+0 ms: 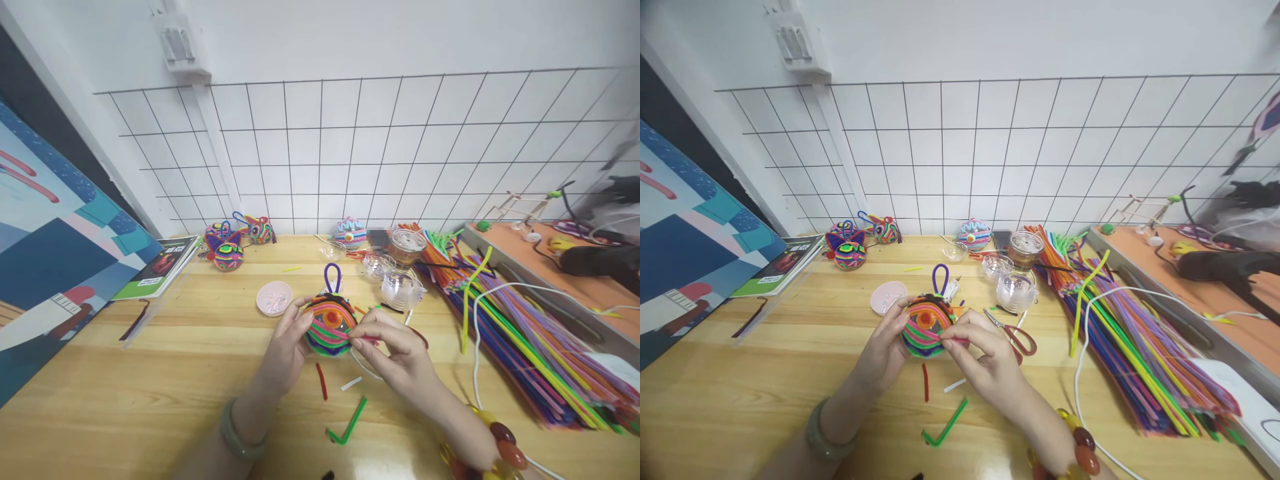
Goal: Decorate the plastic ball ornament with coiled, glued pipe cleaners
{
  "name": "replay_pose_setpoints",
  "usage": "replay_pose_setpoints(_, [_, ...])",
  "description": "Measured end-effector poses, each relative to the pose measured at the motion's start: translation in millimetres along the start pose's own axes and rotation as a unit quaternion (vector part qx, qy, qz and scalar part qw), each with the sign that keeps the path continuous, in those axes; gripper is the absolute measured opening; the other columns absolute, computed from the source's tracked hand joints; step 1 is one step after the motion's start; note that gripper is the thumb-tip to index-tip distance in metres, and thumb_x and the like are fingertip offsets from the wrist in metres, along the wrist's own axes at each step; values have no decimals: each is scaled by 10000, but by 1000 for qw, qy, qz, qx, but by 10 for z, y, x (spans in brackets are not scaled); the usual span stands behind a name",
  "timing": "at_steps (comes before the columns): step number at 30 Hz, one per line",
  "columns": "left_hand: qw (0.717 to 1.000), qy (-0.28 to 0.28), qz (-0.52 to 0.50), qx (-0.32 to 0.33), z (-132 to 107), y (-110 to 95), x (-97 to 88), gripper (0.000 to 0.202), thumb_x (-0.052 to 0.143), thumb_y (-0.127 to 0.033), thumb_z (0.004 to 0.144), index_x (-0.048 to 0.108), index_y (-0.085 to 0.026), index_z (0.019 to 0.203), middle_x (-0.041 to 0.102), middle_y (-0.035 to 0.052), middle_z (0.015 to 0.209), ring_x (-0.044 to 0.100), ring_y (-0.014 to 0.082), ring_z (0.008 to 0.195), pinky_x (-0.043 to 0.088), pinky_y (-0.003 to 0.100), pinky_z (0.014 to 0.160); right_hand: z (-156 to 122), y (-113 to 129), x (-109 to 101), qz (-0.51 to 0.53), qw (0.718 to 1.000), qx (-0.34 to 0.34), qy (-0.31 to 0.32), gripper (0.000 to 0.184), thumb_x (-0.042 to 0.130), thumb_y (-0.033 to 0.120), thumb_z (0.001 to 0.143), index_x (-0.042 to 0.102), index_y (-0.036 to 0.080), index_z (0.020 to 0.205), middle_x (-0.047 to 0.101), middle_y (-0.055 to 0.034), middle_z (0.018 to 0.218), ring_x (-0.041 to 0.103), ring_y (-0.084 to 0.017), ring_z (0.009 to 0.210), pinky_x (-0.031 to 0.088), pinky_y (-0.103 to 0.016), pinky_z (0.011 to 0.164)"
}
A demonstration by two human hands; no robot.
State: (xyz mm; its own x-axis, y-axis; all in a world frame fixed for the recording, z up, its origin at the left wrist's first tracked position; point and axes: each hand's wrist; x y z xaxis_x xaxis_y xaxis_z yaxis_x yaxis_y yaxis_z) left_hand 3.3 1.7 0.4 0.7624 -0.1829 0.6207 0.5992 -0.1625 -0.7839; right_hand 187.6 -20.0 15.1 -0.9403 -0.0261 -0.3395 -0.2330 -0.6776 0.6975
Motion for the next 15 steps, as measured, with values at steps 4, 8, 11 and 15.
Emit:
replay_pose_setpoints(4, [1000,-7,6,6,4,10,3,299,667,-288,818,577,-193,1086,684,71,1097,659,205,955,528,297,774,0,-20,-1,-3,1000,25,-2,132,593,149,892,686,232,933,616,-20,777,586,-144,716,465,-275,639])
replay_pose_setpoints(8, [1000,-20,-4,16,16,21,-11,323,676,-318,815,583,-198,1101,681,82,1126,657,211,976,527,315,812,11,-26,-37,-6,996,68,-49,103,587,255,905,660,216,843,609,-16,744,592,-154,687,474,-274,610])
replay_pose_setpoints(11, [997,-64,-22,43,40,-27,-24,322,676,-327,808,593,-212,1098,691,71,1097,665,214,942,543,324,764,22,-68,-95,-49,989,85,-107,155,552,329,924,610,215,835,606,-9,744,591,-152,634,464,-260,537])
replay_pose_setpoints(15, [980,-140,-72,124,92,-184,-56,228,624,-338,828,634,-236,1031,702,45,1060,651,234,979,552,380,771,13,-174,-84,-118,984,72,-113,123,492,279,954,584,209,912,591,-24,767,577,-163,663,455,-278,565])
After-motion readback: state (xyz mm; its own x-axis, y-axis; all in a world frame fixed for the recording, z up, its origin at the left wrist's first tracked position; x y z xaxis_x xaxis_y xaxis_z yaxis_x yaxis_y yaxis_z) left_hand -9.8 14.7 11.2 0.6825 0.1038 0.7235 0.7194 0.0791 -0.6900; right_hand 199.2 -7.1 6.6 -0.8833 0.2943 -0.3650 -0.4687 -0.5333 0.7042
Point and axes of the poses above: each hand's wrist, its own z-axis towards the middle knuckle, its own x-axis out of the palm, y = z × x
